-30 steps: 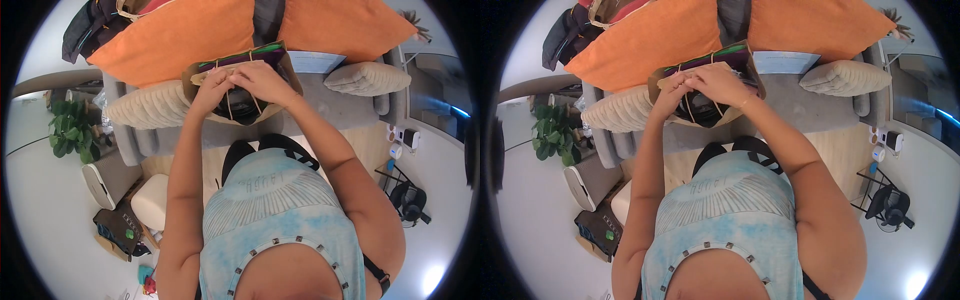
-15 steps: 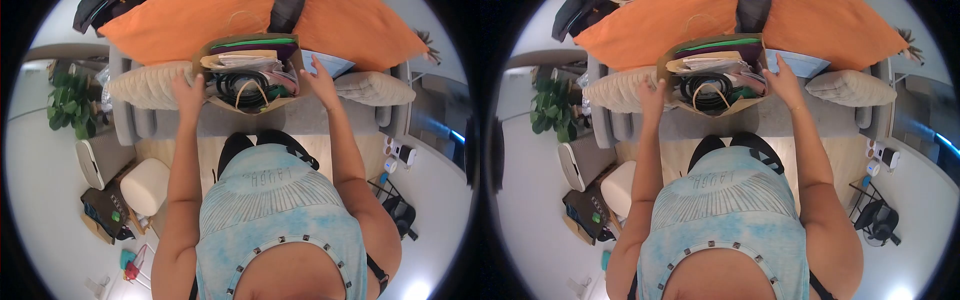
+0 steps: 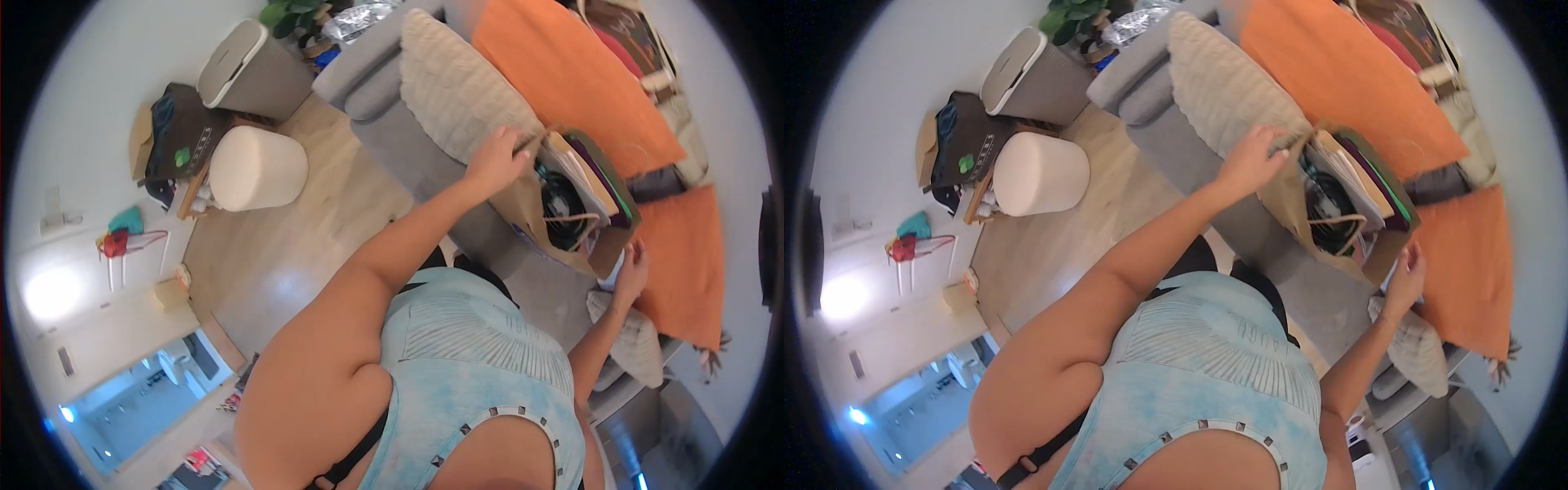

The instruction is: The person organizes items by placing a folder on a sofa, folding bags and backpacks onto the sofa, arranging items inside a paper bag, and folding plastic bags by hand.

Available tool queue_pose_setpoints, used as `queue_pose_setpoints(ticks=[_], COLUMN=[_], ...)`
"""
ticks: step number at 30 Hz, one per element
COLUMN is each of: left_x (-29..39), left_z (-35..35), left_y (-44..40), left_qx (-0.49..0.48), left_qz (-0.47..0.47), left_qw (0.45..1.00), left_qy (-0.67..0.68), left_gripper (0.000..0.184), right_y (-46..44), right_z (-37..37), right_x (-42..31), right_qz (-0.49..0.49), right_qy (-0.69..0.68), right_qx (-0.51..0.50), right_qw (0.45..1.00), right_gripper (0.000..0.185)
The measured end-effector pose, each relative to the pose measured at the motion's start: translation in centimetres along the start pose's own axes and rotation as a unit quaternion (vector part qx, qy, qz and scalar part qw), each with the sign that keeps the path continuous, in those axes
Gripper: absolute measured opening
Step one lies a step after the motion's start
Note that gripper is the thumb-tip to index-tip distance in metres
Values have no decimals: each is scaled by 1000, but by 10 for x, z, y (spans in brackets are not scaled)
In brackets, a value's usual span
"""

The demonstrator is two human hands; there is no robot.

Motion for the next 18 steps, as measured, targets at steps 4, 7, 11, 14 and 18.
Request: queue_pose_setpoints(ticks=[4,7,11,14,18], left_x=[-64,-125,-203,-244,-300], left_z=[-50,-100,-192,-282,-381], left_y=[35,75,134,187,270], left_qx=[-2,10,12,-17,2], left_qz=[-28,-54,-41,-105,-172], left_qw=[999,998,999,992,972], left_qy=[24,34,2,-74,-158], left_gripper=[28,24,20,22,27], right_y=[6,48,106,164,253], right_z=[1,16,93,167,243], right_x=[-63,-162,-271,-350,-439], right_qz=[-39,-112,-195,-276,-410], right_qy=[-152,-140,-122,-88,-31], right_qx=[3,36,-15,-95,-162], right_qw=[988,983,973,952,897], right_gripper=[29,22,19,15,10])
Point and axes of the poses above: each hand's wrist, its own y-axis away from the middle knuckle, its own z-axis out of the palm, x = y × z, the point moved 5 cm from there along -y, towards the middle knuckle, and after that the axes turned 8 degrees about z, right-handed, at the moved point
